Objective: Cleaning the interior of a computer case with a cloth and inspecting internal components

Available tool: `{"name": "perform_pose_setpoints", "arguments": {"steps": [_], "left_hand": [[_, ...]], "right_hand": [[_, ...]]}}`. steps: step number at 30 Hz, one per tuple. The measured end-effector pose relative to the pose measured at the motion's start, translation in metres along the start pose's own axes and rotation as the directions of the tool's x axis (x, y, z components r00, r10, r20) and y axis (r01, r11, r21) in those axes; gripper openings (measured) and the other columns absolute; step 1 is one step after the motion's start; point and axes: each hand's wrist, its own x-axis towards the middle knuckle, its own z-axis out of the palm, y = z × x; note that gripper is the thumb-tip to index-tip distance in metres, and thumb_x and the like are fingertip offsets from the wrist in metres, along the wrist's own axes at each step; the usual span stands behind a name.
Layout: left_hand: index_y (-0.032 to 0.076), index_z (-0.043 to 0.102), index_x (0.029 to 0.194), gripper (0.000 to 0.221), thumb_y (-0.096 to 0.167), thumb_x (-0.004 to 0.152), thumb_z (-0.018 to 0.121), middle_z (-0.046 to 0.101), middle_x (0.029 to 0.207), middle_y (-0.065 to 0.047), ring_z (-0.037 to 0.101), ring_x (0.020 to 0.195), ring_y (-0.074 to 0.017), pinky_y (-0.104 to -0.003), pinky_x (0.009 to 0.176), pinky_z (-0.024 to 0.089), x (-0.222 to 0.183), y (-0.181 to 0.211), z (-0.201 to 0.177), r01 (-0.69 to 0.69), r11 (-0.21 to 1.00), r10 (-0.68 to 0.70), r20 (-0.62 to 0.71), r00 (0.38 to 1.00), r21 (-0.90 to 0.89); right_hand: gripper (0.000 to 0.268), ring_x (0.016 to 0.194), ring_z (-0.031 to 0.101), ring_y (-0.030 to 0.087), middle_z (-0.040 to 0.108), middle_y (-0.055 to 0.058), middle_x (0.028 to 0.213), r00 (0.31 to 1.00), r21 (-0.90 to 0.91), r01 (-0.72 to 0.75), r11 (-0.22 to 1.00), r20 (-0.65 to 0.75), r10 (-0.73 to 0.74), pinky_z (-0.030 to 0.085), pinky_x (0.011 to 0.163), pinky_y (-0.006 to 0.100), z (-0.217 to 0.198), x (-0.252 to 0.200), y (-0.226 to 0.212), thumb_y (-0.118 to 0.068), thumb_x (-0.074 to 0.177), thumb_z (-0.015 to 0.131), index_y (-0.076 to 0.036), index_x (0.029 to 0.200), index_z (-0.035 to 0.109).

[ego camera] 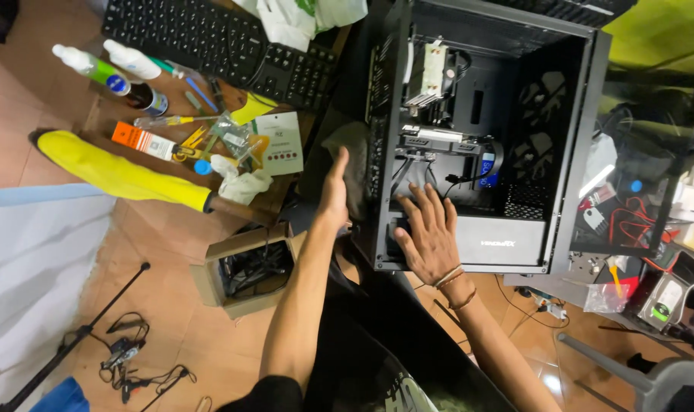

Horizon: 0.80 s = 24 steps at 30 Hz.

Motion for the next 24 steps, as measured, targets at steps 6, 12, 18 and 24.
{"name": "perform_pose_setpoints", "arguments": {"steps": [6, 12, 18, 24], "left_hand": [[-0.008, 0.046, 0.111, 0.072, 0.055, 0.077, 0.055, 0.049, 0.099, -0.017, 0.046, 0.093, -0.0237, -0.038, 0.081, 0.040, 0.111, -0.013, -0.033, -0.238, 0.950, 0.246, -0.012, 0.969, 0.203], [0.016, 0.052, 0.110, 0.046, 0.044, 0.075, 0.042, 0.055, 0.113, -0.011, 0.051, 0.106, -0.0274, -0.043, 0.085, 0.043, 0.132, 0.025, -0.073, 0.126, -0.071, 0.014, -0.125, 0.992, 0.989], [0.022, 0.041, 0.122, 0.054, 0.052, 0.077, 0.042, 0.048, 0.123, -0.007, 0.046, 0.111, -0.0297, -0.047, 0.091, 0.037, 0.093, 0.075, -0.025, 0.014, -0.091, 0.023, -0.012, 1.000, 0.996], [-0.002, 0.051, 0.113, 0.051, 0.042, 0.089, 0.038, 0.053, 0.112, -0.022, 0.045, 0.111, -0.0339, -0.046, 0.094, 0.034, 0.079, 0.076, 0.077, -0.608, 0.591, 0.575, 0.252, 0.778, 0.530]], "right_hand": [[0.055, 0.128, 0.020, 0.030, 0.031, 0.013, 0.132, 0.999, 0.052, 0.025, 0.998, -0.044, -0.022, 0.010, 0.099, 0.045, -0.005, 0.002, 0.000, -0.047, 0.089, 0.020, -0.013, 0.130, 0.032], [0.054, 0.126, 0.024, 0.029, 0.035, 0.013, 0.129, 0.996, 0.184, 0.080, 0.980, -0.058, -0.071, 0.011, 0.098, 0.042, -0.009, 0.003, 0.011, -0.044, 0.089, 0.022, -0.010, 0.129, 0.033], [0.050, 0.123, 0.030, 0.034, 0.040, 0.015, 0.128, 0.998, 0.593, 0.062, 0.803, -0.058, -0.034, 0.019, 0.097, 0.043, -0.039, 0.017, 0.035, -0.035, 0.088, 0.026, -0.005, 0.126, 0.035], [0.051, 0.118, 0.038, 0.036, 0.046, 0.018, 0.122, 0.986, 0.643, 0.102, 0.759, -0.165, 0.007, 0.025, 0.098, 0.045, -0.055, 0.061, 0.070, -0.036, 0.088, 0.025, -0.001, 0.123, 0.036]]}}
